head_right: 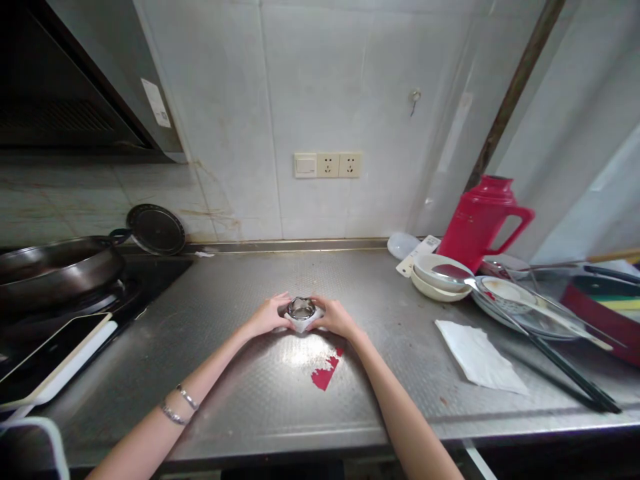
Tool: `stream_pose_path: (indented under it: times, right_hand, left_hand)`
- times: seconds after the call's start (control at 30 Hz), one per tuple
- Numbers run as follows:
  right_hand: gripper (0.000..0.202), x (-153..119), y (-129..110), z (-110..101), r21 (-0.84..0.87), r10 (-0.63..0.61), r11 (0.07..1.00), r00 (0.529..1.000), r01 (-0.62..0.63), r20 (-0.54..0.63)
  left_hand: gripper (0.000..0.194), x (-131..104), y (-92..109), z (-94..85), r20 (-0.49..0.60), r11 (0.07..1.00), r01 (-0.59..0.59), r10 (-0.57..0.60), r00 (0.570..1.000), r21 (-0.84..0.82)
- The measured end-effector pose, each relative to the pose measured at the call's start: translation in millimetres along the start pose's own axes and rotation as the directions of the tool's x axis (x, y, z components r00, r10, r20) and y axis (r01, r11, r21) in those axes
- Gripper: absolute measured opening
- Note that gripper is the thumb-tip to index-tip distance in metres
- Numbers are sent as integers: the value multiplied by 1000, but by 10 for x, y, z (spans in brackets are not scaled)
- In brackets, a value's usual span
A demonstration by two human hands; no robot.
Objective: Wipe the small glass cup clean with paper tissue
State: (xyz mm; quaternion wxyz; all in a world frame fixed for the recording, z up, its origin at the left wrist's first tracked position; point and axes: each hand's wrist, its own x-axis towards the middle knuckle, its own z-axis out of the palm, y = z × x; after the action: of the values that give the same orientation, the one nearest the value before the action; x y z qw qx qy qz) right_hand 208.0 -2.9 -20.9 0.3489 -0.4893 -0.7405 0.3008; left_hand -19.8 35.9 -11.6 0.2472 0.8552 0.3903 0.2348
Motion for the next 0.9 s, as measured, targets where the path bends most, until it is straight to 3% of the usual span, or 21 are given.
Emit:
stream_pose_path:
  times: [0.3, 0.43, 0.5, 0.57, 0.7, 0.8, 0.9]
  right_hand:
    - [77, -2, -5, 5, -17, -4, 1000, 1000, 5, 8]
    - [84, -14, 2, -80, -107, -15, 994, 1000, 14, -13]
    - [74, -27, -9, -158, -168, -11, 986, 999, 3, -44]
    - [51, -41, -36, -229, -183, -1, 983, 1000, -5, -31]
    - [16, -64, -128, -268, -103, 4, 995, 989, 11, 145]
    - [15, -67, -201, -227, -85, -23, 996, 985, 38, 171]
    - [23, -58, -248, -207, -50, -48, 997, 993, 54, 105]
  left_hand:
    - [58, -7, 10, 9, 3, 998, 47, -47, 999, 30]
    - [61, -37, -15, 16, 5, 996, 64, -64, 998, 62]
    - [65, -49, -39, 12, 1, 994, 70, -70, 998, 79]
    - [69, -56, -62, 9, -15, 992, 94, -93, 996, 89]
    - [69, -70, -76, 12, -48, 990, 121, -118, 992, 76]
    - [71, -95, -35, 1, -50, 992, 111, -108, 993, 63]
    - [77, -124, 47, -46, -114, 995, 93, -88, 990, 39]
